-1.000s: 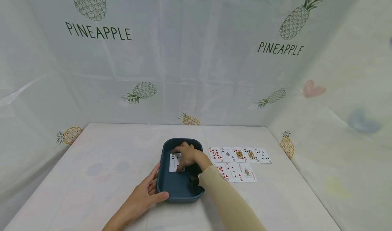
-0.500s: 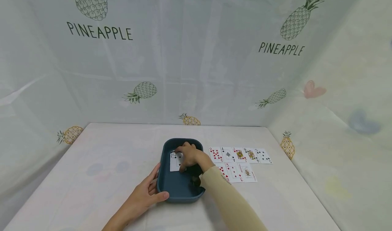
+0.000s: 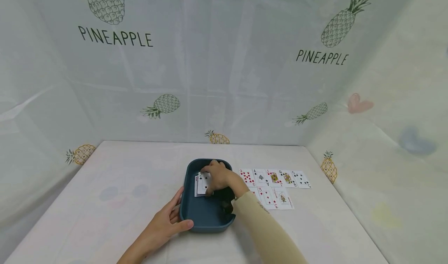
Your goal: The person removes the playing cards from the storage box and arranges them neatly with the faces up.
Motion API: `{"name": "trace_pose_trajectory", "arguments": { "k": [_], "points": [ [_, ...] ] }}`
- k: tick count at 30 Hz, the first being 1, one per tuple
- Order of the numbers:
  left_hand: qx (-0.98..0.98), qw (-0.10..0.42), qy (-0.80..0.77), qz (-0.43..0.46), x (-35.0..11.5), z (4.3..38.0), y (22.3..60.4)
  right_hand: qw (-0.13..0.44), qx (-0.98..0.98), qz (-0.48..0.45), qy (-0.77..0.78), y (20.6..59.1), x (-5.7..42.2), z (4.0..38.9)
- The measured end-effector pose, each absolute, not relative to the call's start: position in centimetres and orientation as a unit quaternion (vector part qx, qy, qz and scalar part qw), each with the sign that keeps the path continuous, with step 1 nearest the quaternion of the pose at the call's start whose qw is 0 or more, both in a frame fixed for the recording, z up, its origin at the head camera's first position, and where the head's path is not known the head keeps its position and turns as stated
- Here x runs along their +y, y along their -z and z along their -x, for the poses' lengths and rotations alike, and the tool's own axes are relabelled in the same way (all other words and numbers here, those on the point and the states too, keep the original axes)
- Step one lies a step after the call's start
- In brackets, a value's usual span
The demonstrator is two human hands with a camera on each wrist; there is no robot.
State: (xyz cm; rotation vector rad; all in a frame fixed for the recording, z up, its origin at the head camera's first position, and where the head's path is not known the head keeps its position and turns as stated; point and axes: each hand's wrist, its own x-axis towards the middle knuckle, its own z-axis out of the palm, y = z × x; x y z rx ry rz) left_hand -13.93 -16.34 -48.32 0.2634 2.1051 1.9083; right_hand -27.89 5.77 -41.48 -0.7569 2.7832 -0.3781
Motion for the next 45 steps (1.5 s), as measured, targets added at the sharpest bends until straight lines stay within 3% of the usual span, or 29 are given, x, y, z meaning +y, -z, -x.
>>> {"name": "trace_pose_trajectory", "arguments": {
  "k": [9, 19, 32, 45],
  "points": [
    [0.737, 0.141, -0.656, -0.079, -16.3, 13.9, 48.2, 0.107, 0.925, 0.307, 0.196, 38.8, 8.0, 26.5],
    [0.737, 0.127, -0.660, -0.069, -16.2, 13.9, 48.4, 0.100, 0.915, 0.305, 0.246, 36.7, 13.6, 25.1],
    [0.728, 0.138, -0.667, -0.078, -16.2, 13.8, 48.4, 0.079, 0.906, 0.329, 0.254, 37.6, 21.3, 24.4],
    [0.742, 0.125, -0.655, -0.069, -16.2, 13.8, 48.4, 0.071, 0.925, 0.273, 0.253, 40.9, 30.5, 23.1]
  ]
}}
